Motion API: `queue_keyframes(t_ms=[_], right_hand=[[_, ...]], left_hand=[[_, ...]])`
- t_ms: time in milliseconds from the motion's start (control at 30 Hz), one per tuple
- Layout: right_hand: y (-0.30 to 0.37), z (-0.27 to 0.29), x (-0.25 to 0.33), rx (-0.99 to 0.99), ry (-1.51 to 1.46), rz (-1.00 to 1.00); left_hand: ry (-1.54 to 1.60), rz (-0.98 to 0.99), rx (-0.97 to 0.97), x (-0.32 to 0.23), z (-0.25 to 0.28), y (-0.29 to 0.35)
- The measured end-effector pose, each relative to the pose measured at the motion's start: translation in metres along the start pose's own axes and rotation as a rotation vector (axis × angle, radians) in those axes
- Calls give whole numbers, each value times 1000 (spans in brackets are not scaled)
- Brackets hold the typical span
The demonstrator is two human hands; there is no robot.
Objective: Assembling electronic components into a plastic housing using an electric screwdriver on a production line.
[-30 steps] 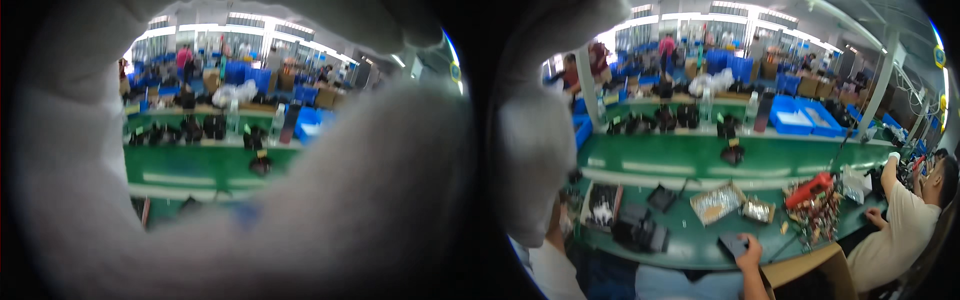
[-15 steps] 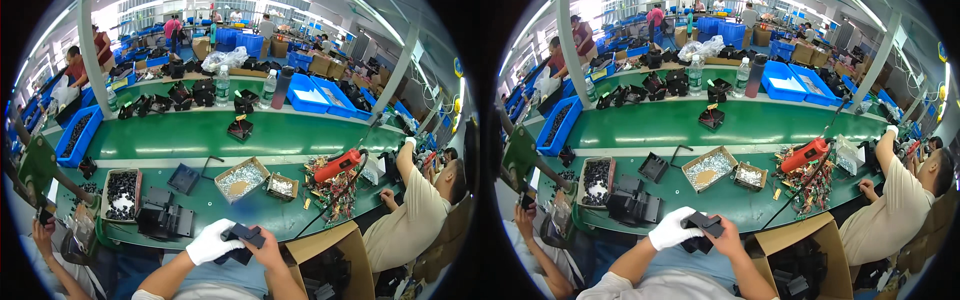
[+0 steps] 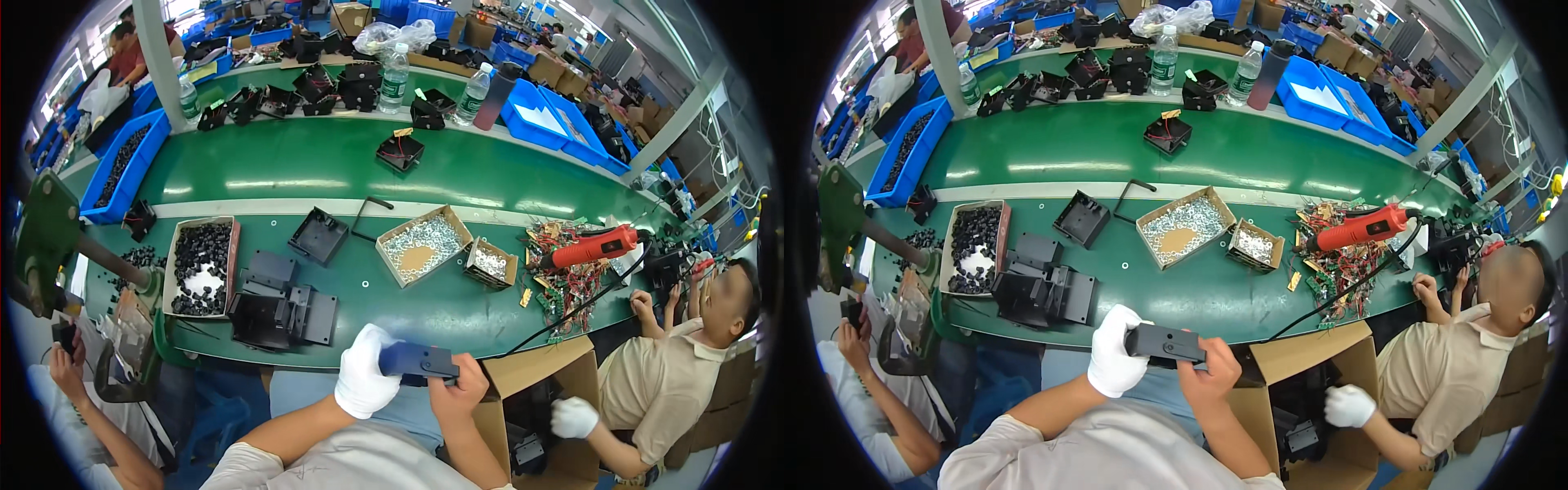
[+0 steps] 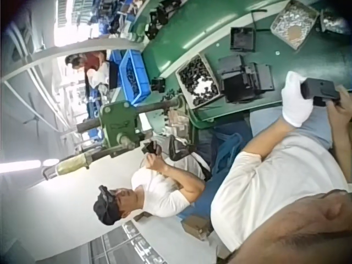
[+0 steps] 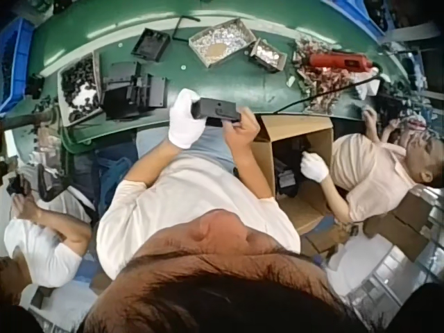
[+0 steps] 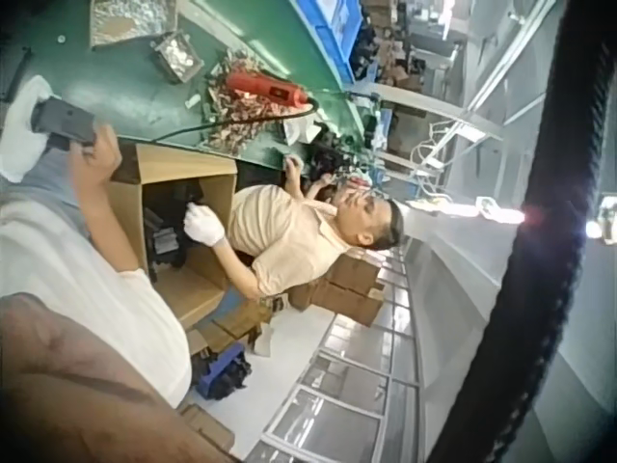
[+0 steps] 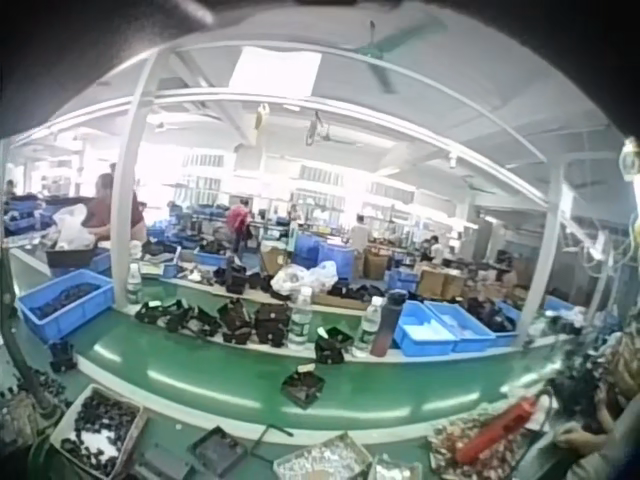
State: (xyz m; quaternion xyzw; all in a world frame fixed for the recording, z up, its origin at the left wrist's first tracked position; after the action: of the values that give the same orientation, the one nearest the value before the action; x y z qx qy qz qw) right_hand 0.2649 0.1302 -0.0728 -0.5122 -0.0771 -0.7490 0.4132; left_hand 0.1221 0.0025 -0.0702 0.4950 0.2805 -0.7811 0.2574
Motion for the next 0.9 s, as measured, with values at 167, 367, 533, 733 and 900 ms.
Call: queue_keyframes(t_ms=[167,367,533,733,900], right_hand=[[-2,-1,-2,-34,15,-69],[-36,-15,-10,244,-348,-345],[-137,58,-21,65,-43,-218],[-194,59,-55,275,749,-199],[-153,75,-41,-127,275,-177]], left_hand=[[141,-87,-101,12,-3,-3],[802,264,-4,67,-17,-19],[1180,498,116,83,-33,-16],[1300,525,138,94,-43,-21],[1304,515,183,88,-31,-13]])
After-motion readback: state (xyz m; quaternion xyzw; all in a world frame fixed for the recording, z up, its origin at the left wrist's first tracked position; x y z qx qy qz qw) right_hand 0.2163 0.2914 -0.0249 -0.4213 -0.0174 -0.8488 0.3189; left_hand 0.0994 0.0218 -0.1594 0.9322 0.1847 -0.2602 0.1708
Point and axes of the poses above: each hand's wrist, its own y-axis away from the middle knuckle, its own z-axis out of the back of the hand, x = y × z, the point moved 9 cm from there along -y, towards the middle knuckle, and after that the axes turned 7 degrees about x, right-handed, at the moved point
